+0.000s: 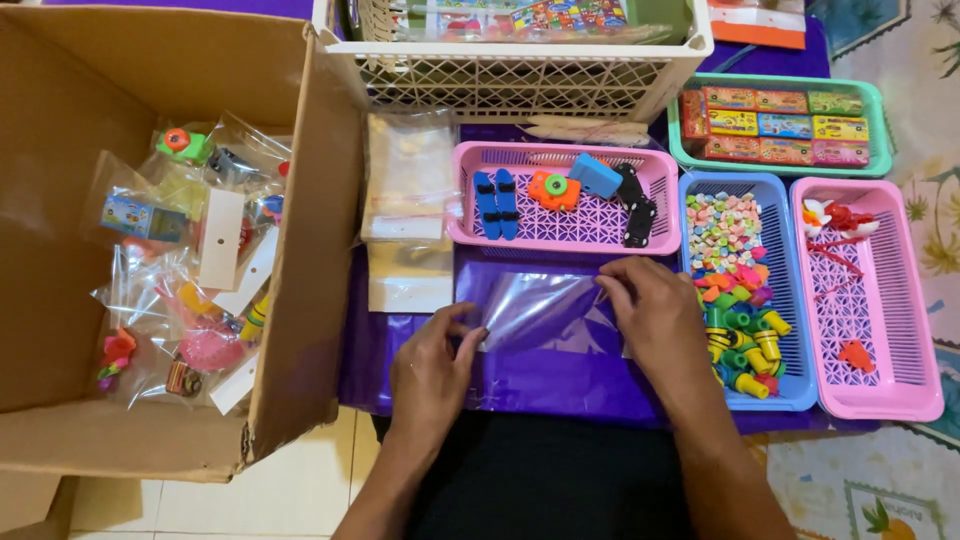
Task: Assembling small toy whistles and packing them into individual plastic bags.
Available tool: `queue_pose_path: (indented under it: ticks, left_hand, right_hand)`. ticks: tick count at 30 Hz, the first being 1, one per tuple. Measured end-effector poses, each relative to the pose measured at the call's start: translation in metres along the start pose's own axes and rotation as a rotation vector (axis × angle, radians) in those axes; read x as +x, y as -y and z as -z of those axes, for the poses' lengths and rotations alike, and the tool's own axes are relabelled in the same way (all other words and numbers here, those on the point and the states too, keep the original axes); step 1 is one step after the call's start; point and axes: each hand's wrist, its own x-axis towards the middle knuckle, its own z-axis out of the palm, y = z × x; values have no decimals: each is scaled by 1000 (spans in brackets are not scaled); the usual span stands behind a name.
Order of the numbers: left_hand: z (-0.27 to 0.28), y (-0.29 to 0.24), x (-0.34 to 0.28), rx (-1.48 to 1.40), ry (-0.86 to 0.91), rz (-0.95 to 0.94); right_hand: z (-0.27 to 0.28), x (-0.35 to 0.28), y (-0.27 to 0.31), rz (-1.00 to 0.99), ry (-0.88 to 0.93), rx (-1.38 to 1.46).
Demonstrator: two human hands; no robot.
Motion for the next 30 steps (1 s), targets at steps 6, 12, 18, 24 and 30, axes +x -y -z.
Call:
queue_pose_path:
  ticks: [6,12,18,24,30]
  left_hand:
    - [5,9,-1,-165,20,36]
    - [43,-14,-5,-114,184,259]
    - [44,18,-32,239,9,86]
    - [34,8,-44,204,-75,-323]
    - [24,27,-46,164,90,-427]
  right_hand:
    - [36,8,30,-92,398,157]
    - [-15,3,31,80,516,217]
    - [-34,7,55,211,523,293]
    - [-58,13,68,414,494,319]
    - [-72,28,101,-162,351,601]
